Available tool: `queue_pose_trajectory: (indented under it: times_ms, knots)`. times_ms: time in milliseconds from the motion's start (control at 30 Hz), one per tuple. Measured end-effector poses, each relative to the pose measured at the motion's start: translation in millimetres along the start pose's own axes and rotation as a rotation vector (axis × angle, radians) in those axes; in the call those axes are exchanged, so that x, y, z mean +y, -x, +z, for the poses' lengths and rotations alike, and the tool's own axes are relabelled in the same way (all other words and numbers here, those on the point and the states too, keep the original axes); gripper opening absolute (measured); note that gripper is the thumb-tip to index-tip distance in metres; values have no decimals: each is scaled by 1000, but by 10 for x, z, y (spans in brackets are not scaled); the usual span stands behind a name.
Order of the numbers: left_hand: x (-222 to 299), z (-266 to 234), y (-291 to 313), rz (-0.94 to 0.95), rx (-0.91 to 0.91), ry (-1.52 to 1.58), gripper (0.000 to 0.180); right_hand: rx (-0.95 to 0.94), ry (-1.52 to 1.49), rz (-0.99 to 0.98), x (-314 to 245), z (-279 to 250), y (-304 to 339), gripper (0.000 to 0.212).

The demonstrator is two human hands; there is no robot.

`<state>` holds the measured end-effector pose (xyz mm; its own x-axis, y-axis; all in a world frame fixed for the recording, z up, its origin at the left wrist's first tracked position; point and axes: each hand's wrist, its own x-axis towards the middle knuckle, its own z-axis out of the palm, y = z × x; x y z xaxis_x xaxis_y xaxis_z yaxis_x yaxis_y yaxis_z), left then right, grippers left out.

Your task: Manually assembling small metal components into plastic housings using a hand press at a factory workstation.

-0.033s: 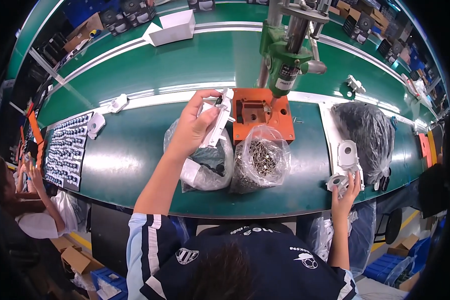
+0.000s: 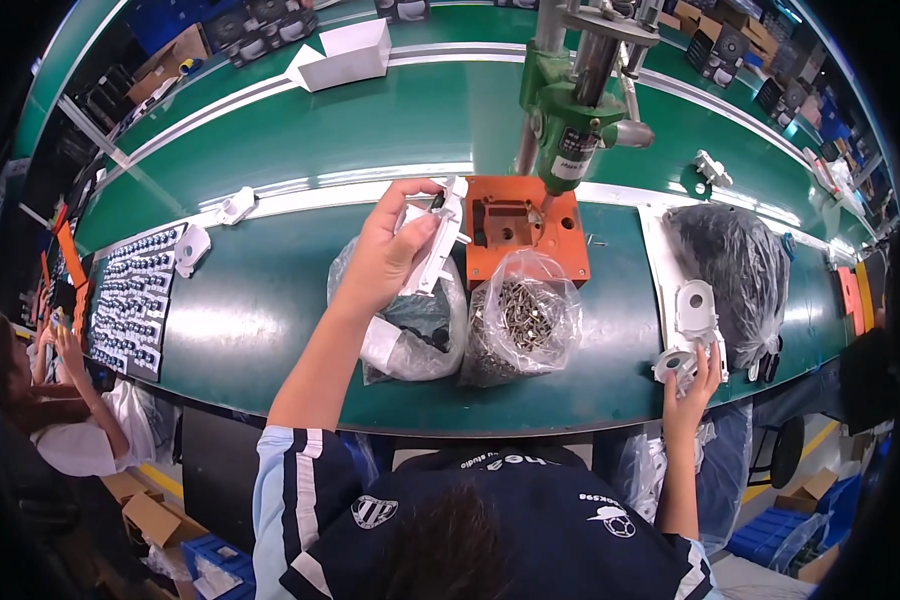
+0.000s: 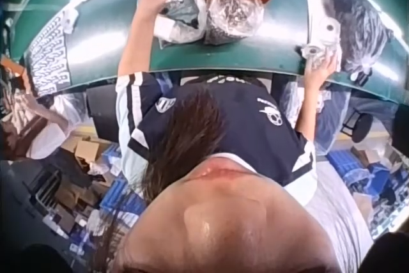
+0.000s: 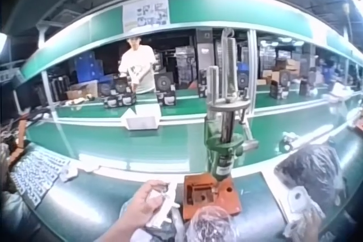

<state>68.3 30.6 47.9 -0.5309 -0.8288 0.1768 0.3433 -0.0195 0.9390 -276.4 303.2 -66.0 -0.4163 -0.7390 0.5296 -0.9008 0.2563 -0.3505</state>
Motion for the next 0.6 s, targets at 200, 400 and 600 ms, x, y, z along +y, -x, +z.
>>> queue_pose_trajectory:
  times_ms: [200,400,600]
  knots:
    - [-68,-150,-73,-46,77,23,34,130,-146,5,-70,6,-84,62]
    - [-55,-165,-97,25,139,-184,31,140,-204,-20,-91,21,-229,60]
    - [-188,-373,-413,12,379,-581,36,175,-190,-82,48,93,-307,60]
